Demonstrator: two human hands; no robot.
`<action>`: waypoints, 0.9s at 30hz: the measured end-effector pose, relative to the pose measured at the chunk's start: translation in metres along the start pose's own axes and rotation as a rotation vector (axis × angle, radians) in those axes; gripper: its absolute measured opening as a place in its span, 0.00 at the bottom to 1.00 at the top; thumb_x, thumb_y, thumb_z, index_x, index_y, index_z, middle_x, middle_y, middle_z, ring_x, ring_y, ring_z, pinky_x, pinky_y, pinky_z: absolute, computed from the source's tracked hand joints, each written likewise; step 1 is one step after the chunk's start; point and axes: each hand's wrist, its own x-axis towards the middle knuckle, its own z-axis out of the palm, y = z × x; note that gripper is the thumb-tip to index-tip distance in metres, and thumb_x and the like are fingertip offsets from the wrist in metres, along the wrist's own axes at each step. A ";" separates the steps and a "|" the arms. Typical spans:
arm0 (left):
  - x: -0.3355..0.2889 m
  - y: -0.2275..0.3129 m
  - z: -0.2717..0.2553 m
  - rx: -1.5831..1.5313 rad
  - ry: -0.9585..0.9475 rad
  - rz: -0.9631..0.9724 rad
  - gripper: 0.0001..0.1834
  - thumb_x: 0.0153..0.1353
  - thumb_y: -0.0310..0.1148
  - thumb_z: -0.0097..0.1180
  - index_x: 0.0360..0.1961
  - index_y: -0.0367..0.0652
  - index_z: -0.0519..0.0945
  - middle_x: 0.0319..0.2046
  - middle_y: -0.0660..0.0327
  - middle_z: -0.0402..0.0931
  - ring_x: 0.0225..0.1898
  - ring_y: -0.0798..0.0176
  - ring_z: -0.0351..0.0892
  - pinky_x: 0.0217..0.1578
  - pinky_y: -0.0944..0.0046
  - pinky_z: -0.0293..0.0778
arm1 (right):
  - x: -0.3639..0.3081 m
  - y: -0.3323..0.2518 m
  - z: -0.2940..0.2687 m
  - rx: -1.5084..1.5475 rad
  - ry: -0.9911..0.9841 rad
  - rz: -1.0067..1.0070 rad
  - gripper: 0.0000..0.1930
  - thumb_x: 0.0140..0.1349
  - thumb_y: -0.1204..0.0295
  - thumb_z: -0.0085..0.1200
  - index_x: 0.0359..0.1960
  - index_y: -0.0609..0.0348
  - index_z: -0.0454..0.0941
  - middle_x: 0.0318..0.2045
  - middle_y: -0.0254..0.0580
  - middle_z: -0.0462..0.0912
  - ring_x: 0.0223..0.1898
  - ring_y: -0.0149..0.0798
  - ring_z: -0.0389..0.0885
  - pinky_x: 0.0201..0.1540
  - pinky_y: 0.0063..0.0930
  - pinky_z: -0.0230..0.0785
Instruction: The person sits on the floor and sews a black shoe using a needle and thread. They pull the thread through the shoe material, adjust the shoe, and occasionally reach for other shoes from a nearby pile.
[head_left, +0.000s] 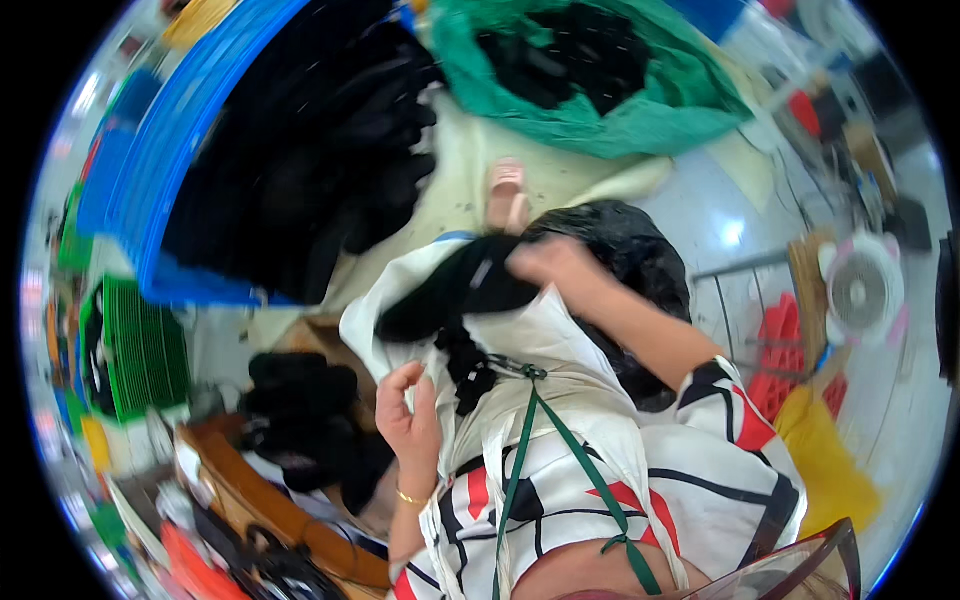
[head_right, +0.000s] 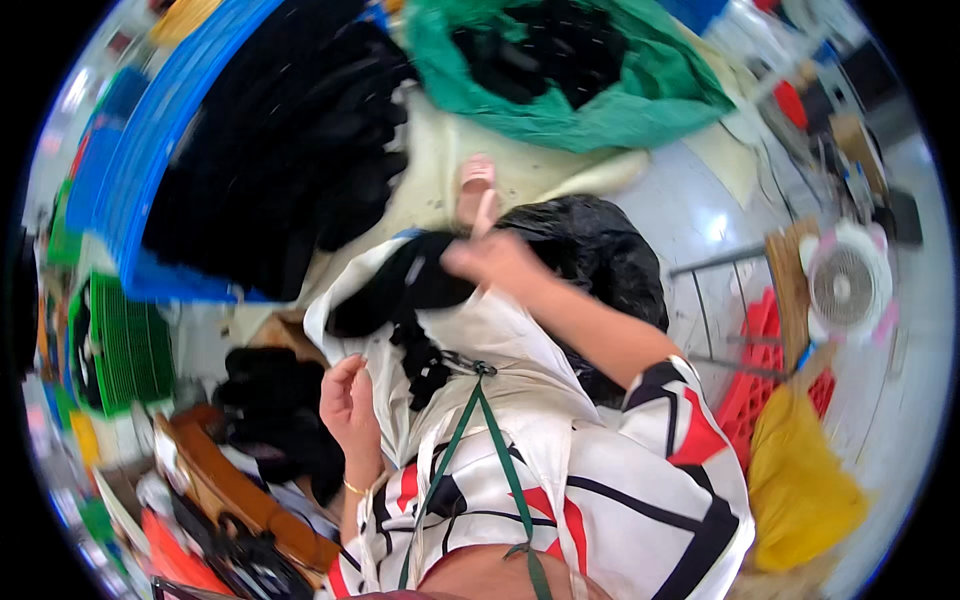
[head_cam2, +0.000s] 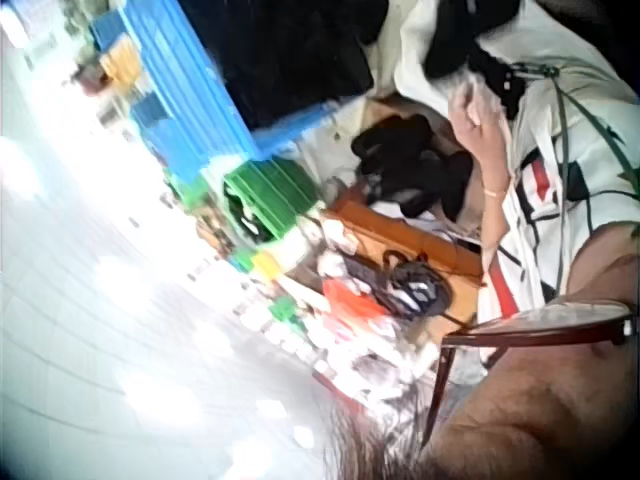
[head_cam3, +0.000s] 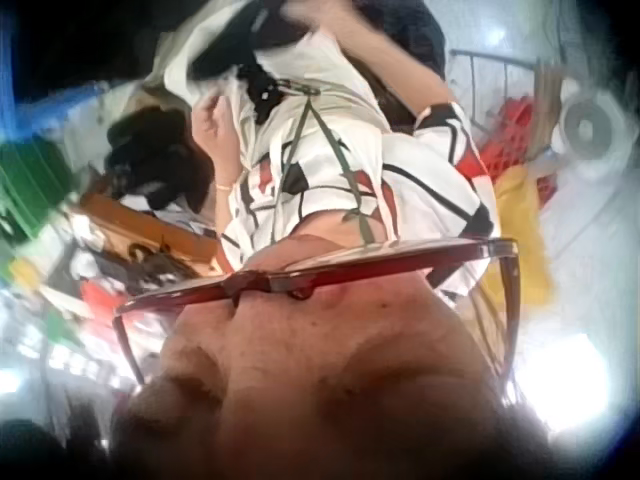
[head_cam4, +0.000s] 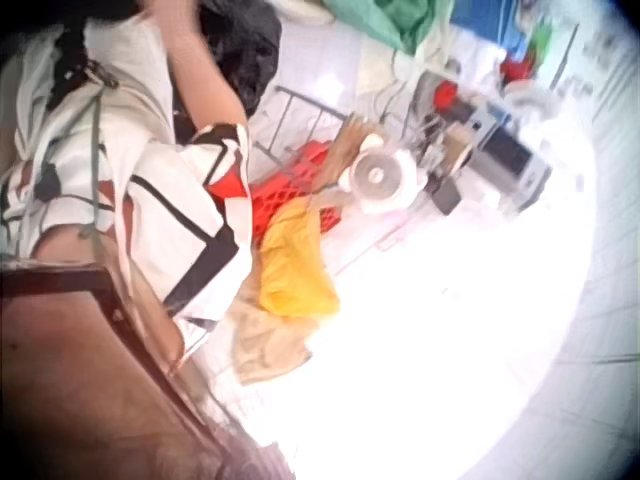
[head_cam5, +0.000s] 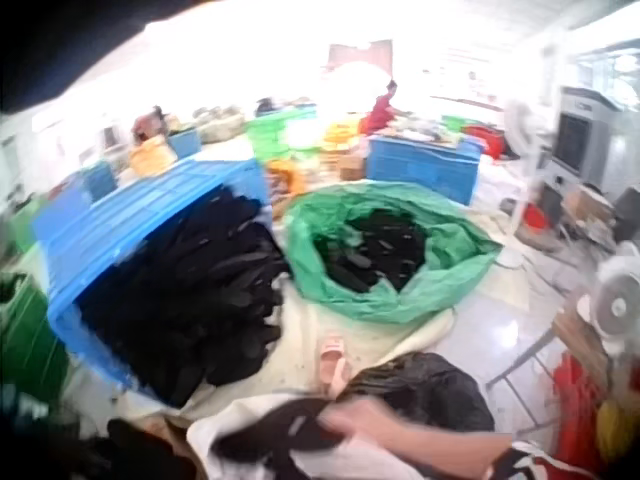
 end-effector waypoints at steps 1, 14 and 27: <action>0.002 -0.004 -0.009 0.137 -0.014 -0.001 0.04 0.60 0.22 0.58 0.37 0.35 0.81 0.32 0.57 0.80 0.34 0.63 0.79 0.39 0.66 0.73 | 0.010 -0.006 -0.017 0.155 0.307 -0.057 0.18 0.66 0.58 0.52 0.36 0.65 0.80 0.30 0.37 0.80 0.34 0.34 0.76 0.39 0.32 0.71; -0.044 -0.061 -0.010 0.197 -0.115 0.052 0.10 0.55 0.30 0.60 0.20 0.42 0.74 0.21 0.57 0.72 0.26 0.52 0.74 0.26 0.57 0.71 | 0.081 0.041 0.014 0.355 0.099 -0.180 0.12 0.70 0.68 0.52 0.44 0.66 0.79 0.29 0.33 0.78 0.28 0.26 0.75 0.37 0.25 0.75; -0.102 -0.151 -0.096 0.174 0.268 -0.610 0.06 0.62 0.29 0.59 0.36 0.37 0.79 0.29 0.56 0.76 0.33 0.60 0.76 0.36 0.65 0.72 | 0.086 0.028 0.103 -0.028 -0.160 -0.112 0.14 0.71 0.65 0.51 0.41 0.66 0.80 0.28 0.30 0.76 0.28 0.23 0.74 0.37 0.20 0.73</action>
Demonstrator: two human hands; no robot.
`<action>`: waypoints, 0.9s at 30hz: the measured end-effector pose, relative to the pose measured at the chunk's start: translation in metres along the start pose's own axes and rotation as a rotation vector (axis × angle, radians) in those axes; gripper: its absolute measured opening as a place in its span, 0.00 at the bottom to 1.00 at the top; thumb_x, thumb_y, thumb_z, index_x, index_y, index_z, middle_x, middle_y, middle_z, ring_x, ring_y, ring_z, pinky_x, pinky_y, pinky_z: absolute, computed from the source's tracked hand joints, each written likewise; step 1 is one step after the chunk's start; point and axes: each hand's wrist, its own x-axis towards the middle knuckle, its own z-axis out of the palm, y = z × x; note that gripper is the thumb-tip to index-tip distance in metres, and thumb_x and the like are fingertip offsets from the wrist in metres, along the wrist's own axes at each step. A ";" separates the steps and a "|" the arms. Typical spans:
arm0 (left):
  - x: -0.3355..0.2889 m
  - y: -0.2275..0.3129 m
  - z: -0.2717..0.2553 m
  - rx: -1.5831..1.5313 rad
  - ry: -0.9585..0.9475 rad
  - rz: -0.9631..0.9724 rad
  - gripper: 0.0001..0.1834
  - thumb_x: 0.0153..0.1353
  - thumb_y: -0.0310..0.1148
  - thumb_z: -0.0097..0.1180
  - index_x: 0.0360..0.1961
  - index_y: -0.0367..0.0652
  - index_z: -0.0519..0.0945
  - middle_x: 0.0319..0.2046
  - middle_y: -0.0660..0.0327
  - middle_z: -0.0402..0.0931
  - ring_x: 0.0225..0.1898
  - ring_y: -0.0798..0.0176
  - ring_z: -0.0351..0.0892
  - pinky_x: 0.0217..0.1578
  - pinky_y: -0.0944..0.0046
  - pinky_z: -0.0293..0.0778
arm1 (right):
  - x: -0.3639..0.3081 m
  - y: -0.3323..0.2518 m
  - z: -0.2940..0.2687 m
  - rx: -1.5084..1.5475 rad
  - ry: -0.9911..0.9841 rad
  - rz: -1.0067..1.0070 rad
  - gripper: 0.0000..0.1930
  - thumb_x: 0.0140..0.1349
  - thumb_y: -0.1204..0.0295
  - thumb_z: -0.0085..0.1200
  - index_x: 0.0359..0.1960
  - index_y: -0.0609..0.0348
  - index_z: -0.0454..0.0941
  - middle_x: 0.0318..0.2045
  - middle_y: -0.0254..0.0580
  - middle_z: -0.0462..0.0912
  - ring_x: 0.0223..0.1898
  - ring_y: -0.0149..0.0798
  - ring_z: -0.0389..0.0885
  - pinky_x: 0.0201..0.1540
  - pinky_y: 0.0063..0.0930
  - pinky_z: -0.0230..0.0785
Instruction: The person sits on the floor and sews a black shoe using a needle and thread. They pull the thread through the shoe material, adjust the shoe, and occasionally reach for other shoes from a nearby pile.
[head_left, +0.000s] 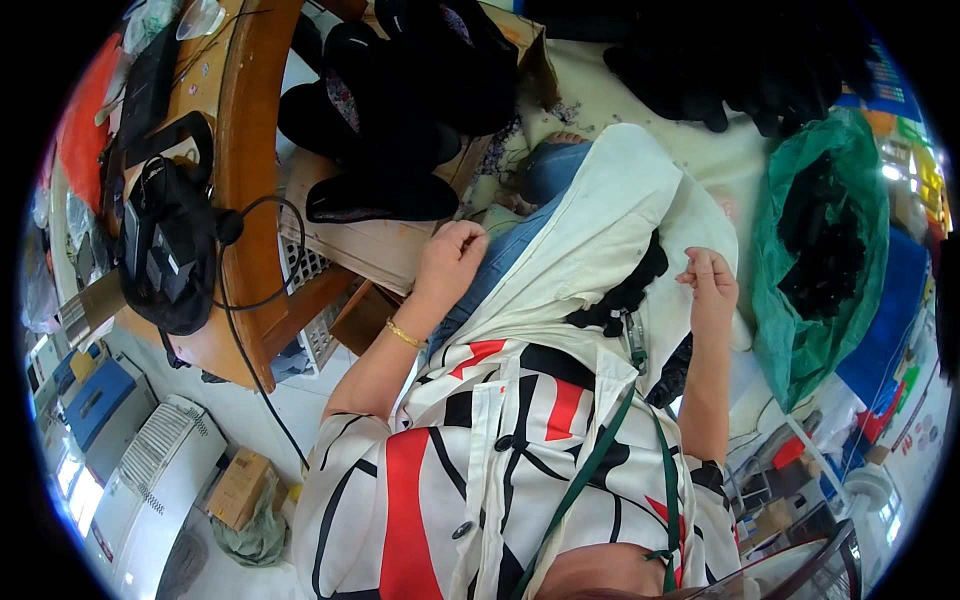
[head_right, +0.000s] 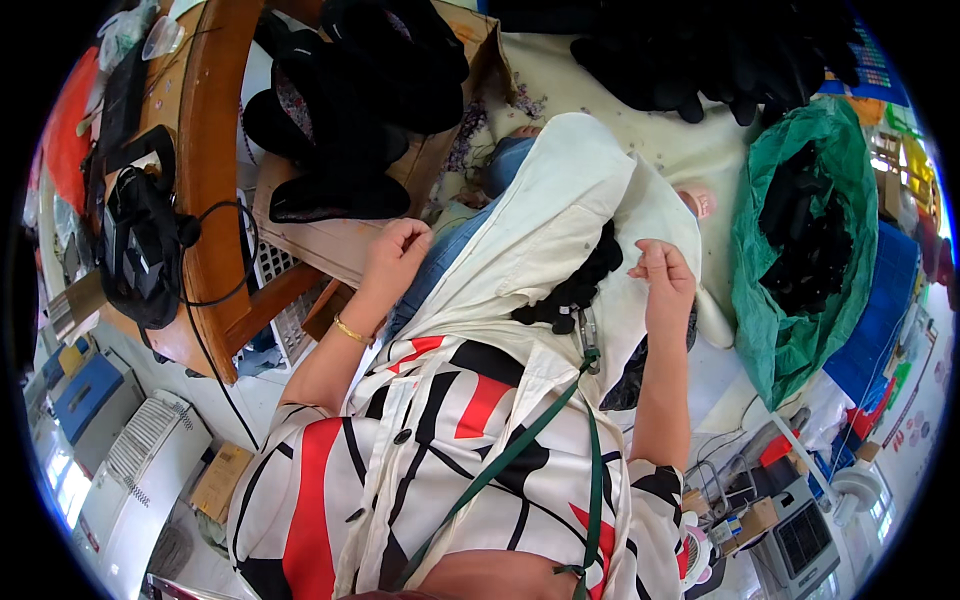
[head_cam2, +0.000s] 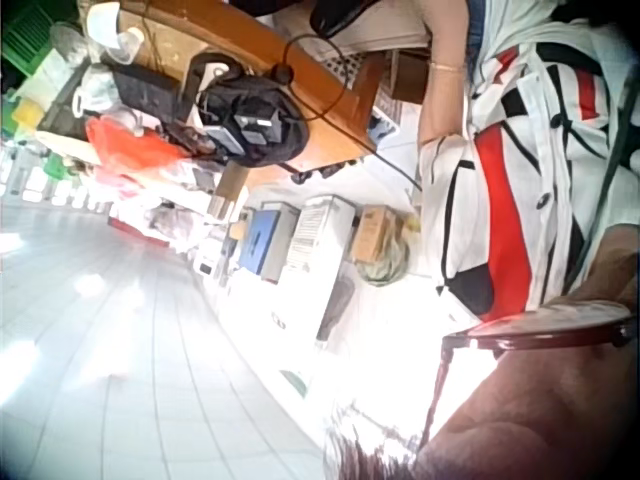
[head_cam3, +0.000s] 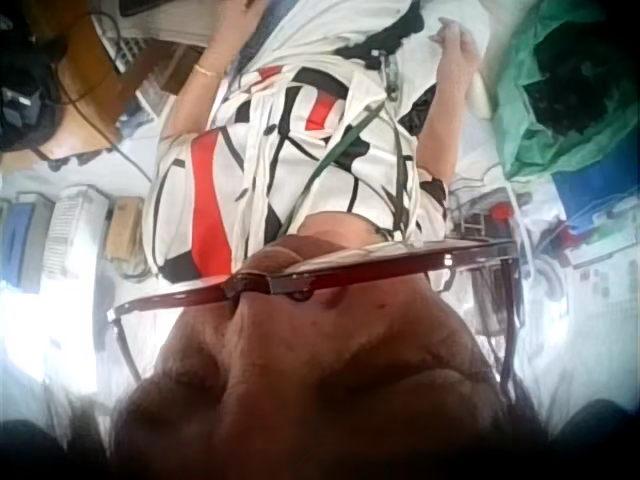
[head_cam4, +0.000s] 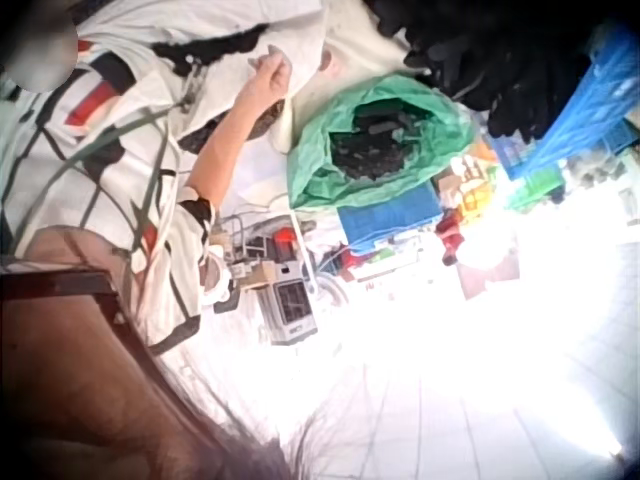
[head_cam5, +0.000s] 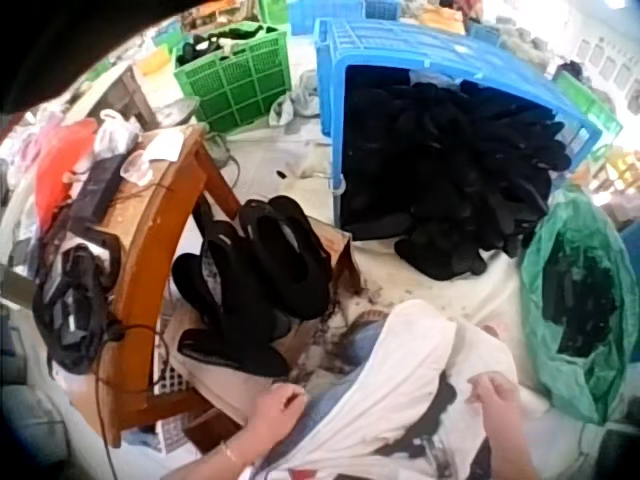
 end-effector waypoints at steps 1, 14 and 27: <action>0.005 -0.010 0.005 0.052 -0.010 0.004 0.06 0.61 0.29 0.58 0.37 0.37 0.80 0.31 0.55 0.77 0.35 0.59 0.78 0.38 0.65 0.73 | 0.001 0.003 0.002 -0.006 -0.003 0.003 0.14 0.71 0.65 0.52 0.41 0.66 0.81 0.28 0.30 0.76 0.29 0.23 0.74 0.37 0.20 0.72; 0.073 -0.037 0.031 0.004 -0.492 -0.043 0.07 0.65 0.31 0.55 0.38 0.38 0.79 0.31 0.59 0.82 0.26 0.69 0.77 0.27 0.67 0.73 | -0.011 0.014 0.009 -0.074 -0.061 -0.024 0.13 0.71 0.66 0.52 0.41 0.65 0.81 0.27 0.29 0.76 0.29 0.23 0.73 0.35 0.18 0.68; 0.029 0.079 0.001 -0.228 -0.507 -0.226 0.10 0.65 0.39 0.52 0.37 0.44 0.76 0.22 0.65 0.73 0.23 0.70 0.73 0.19 0.66 0.73 | -0.027 -0.061 0.075 -0.301 -0.326 -0.430 0.14 0.61 0.77 0.57 0.49 0.65 0.77 0.34 0.39 0.76 0.33 0.32 0.75 0.39 0.24 0.69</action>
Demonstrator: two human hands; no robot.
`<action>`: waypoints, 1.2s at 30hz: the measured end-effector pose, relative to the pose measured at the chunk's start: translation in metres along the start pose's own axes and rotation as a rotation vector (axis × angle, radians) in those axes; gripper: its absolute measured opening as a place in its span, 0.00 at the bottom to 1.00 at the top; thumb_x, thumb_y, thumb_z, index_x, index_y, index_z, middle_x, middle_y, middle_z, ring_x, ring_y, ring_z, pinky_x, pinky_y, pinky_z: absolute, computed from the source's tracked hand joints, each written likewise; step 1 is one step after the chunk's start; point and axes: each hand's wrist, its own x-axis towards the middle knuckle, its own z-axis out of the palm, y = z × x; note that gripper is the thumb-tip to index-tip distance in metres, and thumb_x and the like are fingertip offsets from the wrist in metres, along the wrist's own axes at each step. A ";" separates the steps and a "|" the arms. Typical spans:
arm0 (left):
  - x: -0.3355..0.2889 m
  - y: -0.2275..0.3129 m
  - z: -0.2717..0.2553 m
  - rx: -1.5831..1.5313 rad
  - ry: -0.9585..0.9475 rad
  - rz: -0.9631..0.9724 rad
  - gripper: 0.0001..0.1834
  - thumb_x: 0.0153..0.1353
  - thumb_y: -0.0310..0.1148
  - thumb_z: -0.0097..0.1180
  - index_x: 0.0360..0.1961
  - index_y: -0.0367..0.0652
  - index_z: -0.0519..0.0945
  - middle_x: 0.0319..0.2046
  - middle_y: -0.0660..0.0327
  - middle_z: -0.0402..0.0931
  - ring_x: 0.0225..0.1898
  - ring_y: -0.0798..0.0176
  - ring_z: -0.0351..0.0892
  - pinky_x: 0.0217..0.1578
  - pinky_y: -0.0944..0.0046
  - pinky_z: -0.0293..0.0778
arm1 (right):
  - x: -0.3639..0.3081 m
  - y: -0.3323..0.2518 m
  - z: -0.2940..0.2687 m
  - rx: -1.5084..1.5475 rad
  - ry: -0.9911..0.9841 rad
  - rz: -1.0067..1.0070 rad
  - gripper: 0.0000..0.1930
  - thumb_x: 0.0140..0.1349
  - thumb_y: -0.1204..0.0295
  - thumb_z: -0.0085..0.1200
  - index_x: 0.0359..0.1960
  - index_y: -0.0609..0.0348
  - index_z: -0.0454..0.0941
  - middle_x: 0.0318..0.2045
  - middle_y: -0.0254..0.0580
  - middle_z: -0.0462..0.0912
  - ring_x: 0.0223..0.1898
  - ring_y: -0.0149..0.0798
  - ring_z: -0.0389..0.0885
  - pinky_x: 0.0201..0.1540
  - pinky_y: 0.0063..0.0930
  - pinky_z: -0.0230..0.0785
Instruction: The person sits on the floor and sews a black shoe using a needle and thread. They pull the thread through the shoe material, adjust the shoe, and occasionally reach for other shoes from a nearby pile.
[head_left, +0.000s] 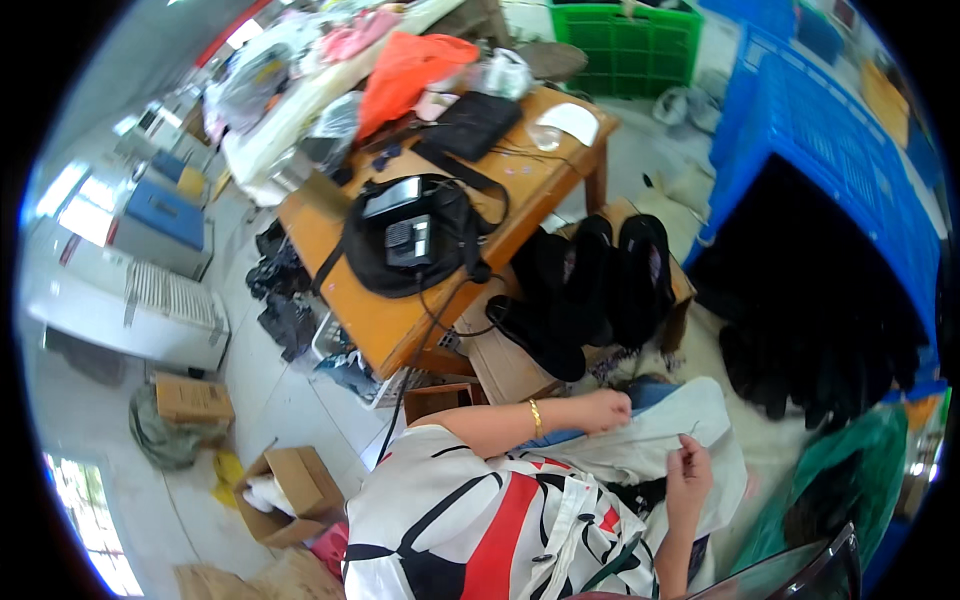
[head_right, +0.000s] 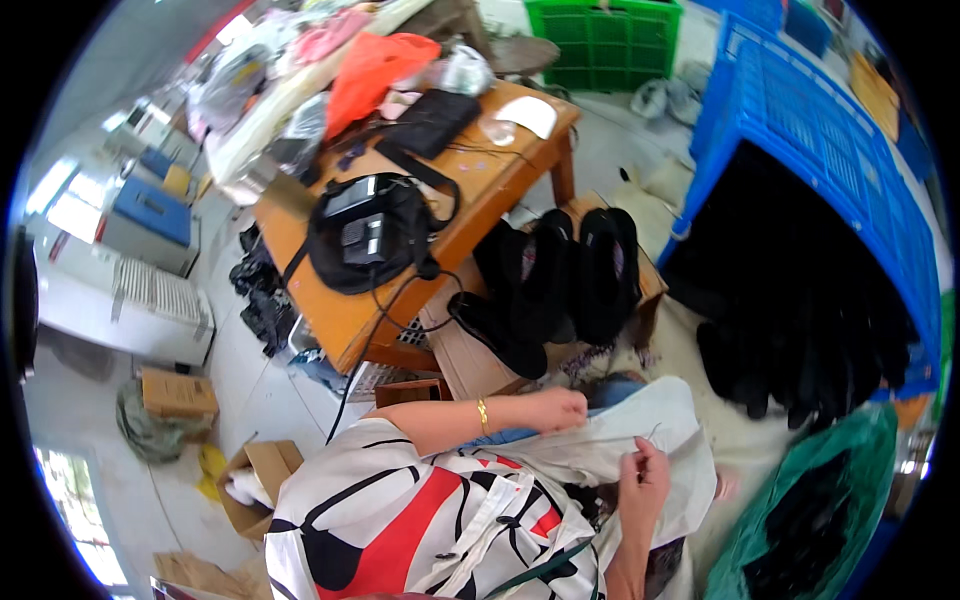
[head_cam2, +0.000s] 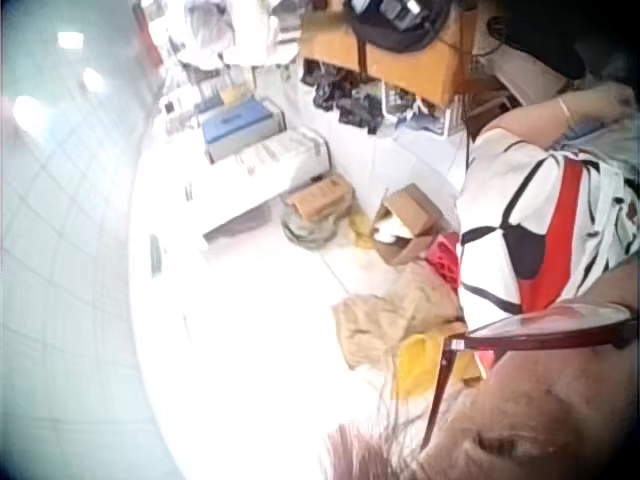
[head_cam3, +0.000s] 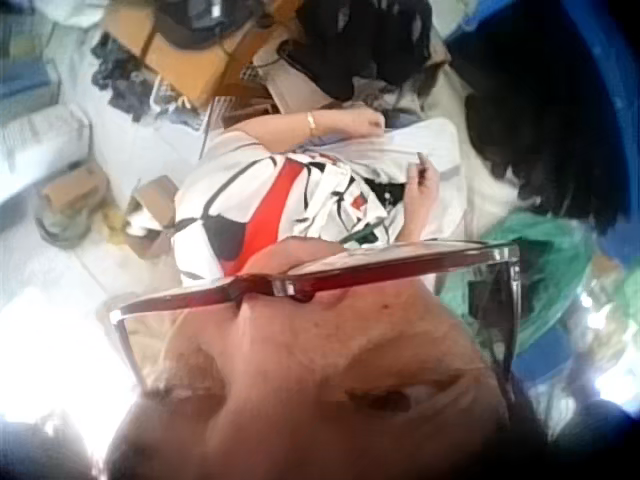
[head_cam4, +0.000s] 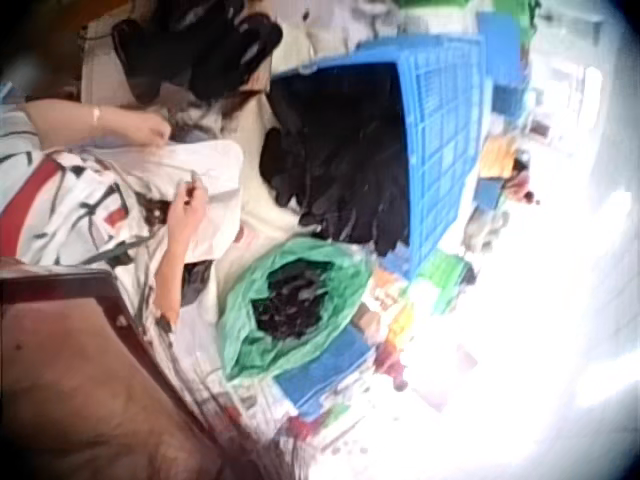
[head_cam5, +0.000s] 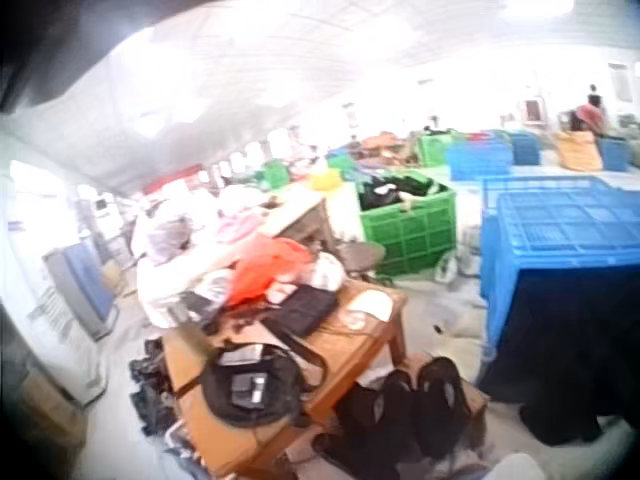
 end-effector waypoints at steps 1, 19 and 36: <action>-0.008 0.012 0.005 0.026 -0.002 0.042 0.10 0.65 0.38 0.52 0.37 0.43 0.75 0.22 0.64 0.73 0.23 0.69 0.74 0.19 0.65 0.73 | 0.010 -0.017 0.009 -0.096 -0.088 -0.128 0.17 0.58 0.79 0.58 0.50 0.64 0.77 0.33 0.38 0.75 0.33 0.32 0.75 0.39 0.24 0.69; -0.036 0.074 0.029 0.474 0.559 0.684 0.07 0.62 0.30 0.55 0.38 0.40 0.80 0.36 0.52 0.78 0.40 0.48 0.79 0.38 0.55 0.75 | 0.035 -0.029 -0.009 -0.041 0.038 0.077 0.08 0.58 0.73 0.61 0.27 0.66 0.78 0.22 0.39 0.76 0.26 0.31 0.73 0.31 0.26 0.66; -0.003 0.161 0.067 -0.660 -0.154 0.406 0.11 0.71 0.33 0.50 0.47 0.38 0.78 0.51 0.48 0.79 0.19 0.76 0.68 0.23 0.72 0.77 | 0.012 -0.064 -0.047 -0.004 0.455 -0.349 0.04 0.59 0.77 0.62 0.31 0.62 0.80 0.25 0.37 0.77 0.26 0.30 0.73 0.30 0.22 0.65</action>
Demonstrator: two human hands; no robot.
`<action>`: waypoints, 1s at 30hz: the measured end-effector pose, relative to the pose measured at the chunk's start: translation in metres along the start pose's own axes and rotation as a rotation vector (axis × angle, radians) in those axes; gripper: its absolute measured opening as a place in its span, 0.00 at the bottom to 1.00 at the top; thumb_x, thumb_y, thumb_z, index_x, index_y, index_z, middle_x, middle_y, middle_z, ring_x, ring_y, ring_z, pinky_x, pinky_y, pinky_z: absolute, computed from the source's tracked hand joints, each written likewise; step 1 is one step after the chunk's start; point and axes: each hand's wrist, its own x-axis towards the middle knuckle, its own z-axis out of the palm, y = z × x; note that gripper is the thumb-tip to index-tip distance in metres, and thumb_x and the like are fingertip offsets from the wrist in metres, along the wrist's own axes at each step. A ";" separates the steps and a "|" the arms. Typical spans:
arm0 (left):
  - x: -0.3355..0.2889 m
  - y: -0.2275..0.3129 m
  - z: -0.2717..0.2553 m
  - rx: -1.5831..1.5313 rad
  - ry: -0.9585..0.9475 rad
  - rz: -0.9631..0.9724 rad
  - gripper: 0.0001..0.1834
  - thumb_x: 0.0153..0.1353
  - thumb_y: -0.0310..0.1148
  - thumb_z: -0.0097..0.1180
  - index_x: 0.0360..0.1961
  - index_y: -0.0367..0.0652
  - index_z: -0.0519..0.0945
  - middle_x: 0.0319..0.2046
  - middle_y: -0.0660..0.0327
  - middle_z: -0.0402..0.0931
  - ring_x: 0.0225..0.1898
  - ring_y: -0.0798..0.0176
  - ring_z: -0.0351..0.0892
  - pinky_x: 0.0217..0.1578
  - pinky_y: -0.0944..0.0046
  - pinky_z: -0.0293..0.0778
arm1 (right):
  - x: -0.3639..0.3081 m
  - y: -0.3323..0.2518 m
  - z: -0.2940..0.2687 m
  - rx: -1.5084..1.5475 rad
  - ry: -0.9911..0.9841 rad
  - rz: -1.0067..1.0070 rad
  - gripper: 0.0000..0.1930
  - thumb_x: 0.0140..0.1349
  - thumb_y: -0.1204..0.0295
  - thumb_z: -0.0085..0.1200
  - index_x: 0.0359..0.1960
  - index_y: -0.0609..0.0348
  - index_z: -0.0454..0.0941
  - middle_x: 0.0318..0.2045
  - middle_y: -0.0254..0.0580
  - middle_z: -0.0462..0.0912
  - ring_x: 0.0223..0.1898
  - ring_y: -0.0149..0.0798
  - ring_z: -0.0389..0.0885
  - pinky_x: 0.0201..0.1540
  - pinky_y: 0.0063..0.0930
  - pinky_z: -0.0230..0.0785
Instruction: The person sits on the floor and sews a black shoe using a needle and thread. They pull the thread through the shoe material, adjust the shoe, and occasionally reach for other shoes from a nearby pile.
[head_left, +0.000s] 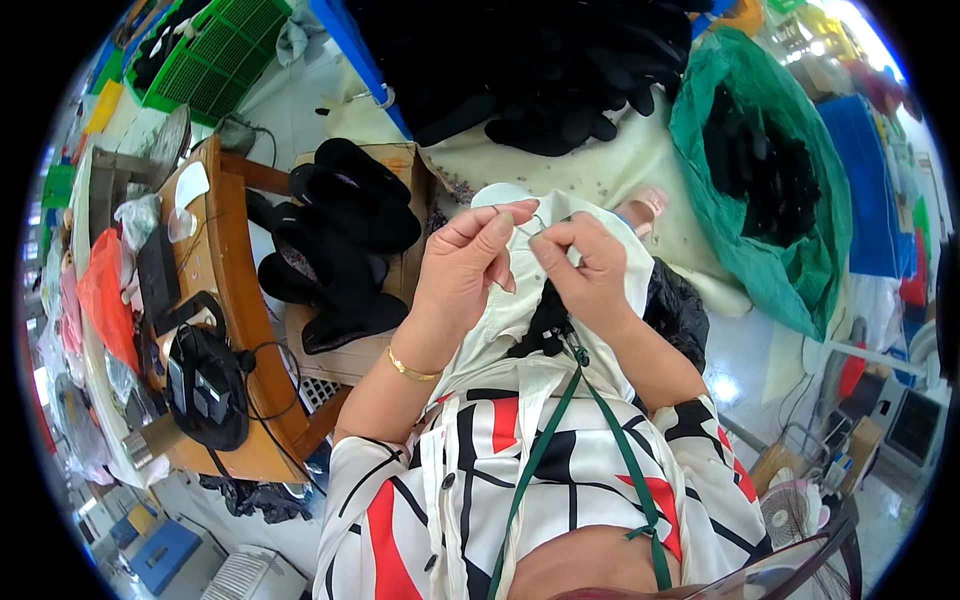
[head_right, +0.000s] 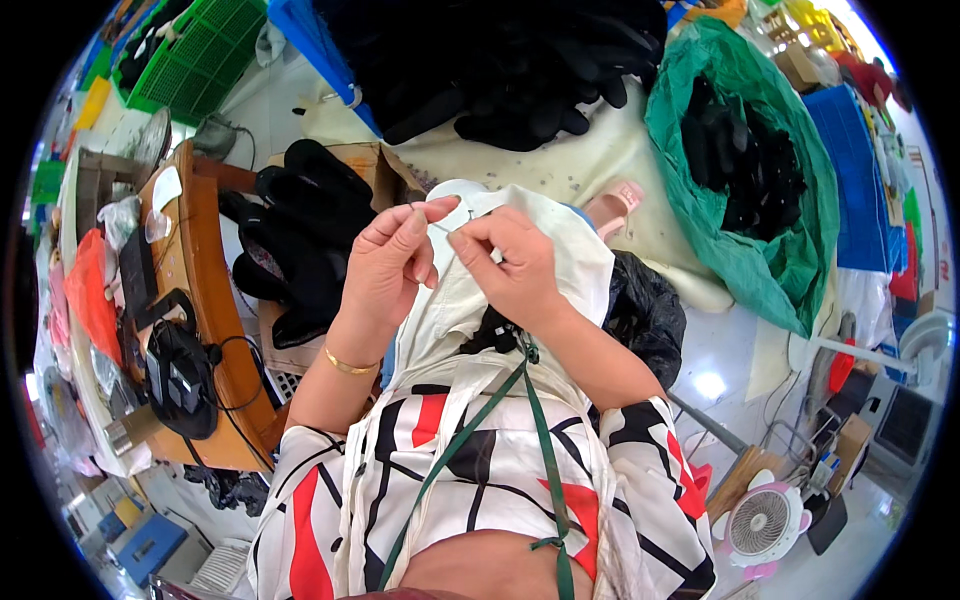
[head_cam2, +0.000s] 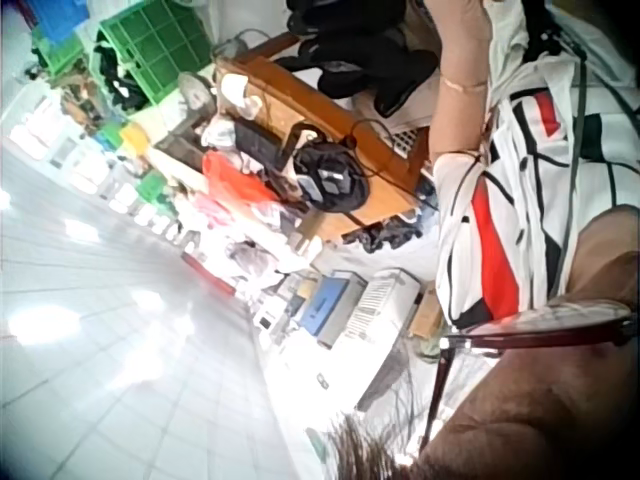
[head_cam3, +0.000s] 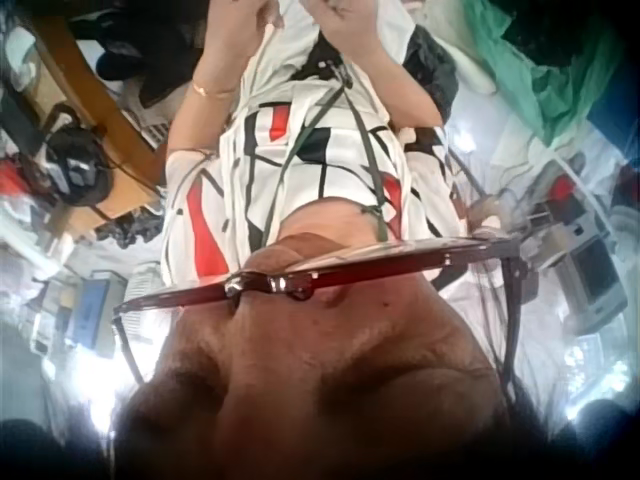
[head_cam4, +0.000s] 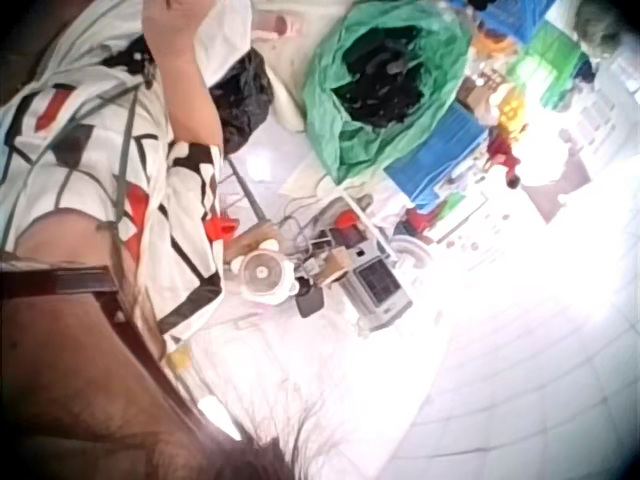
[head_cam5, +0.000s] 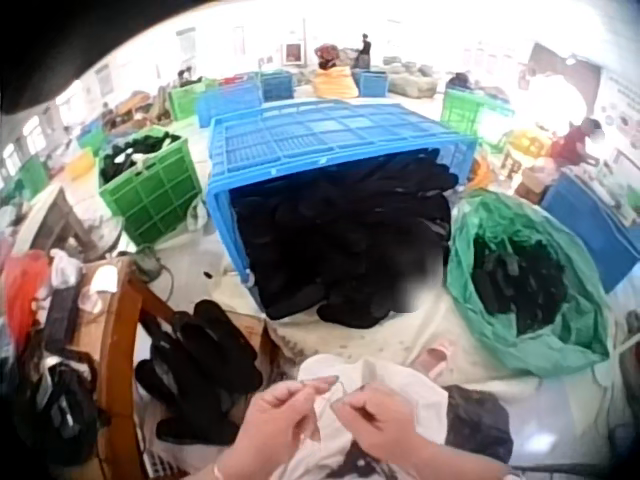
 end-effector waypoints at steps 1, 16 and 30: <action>0.002 -0.001 0.001 -0.067 -0.026 -0.005 0.10 0.71 0.34 0.49 0.45 0.38 0.77 0.50 0.48 0.79 0.19 0.76 0.69 0.22 0.72 0.77 | -0.001 0.001 0.001 0.038 -0.028 0.027 0.03 0.59 0.77 0.62 0.31 0.62 0.80 0.25 0.38 0.77 0.26 0.31 0.73 0.30 0.23 0.66; -0.008 -0.058 -0.024 0.075 0.121 -0.208 0.06 0.65 0.31 0.59 0.37 0.39 0.79 0.18 0.71 0.70 0.14 0.78 0.62 0.15 0.76 0.63 | -0.045 0.053 -0.013 0.864 -0.074 0.869 0.12 0.68 0.67 0.55 0.45 0.62 0.76 0.40 0.40 0.84 0.29 0.24 0.79 0.30 0.17 0.72; 0.001 -0.073 -0.008 0.379 -0.017 -0.317 0.08 0.65 0.31 0.59 0.39 0.36 0.82 0.18 0.69 0.73 0.15 0.79 0.66 0.16 0.78 0.63 | -0.051 0.059 -0.013 0.939 -0.009 0.956 0.08 0.66 0.65 0.58 0.38 0.56 0.79 0.50 0.39 0.81 0.22 0.19 0.68 0.21 0.12 0.60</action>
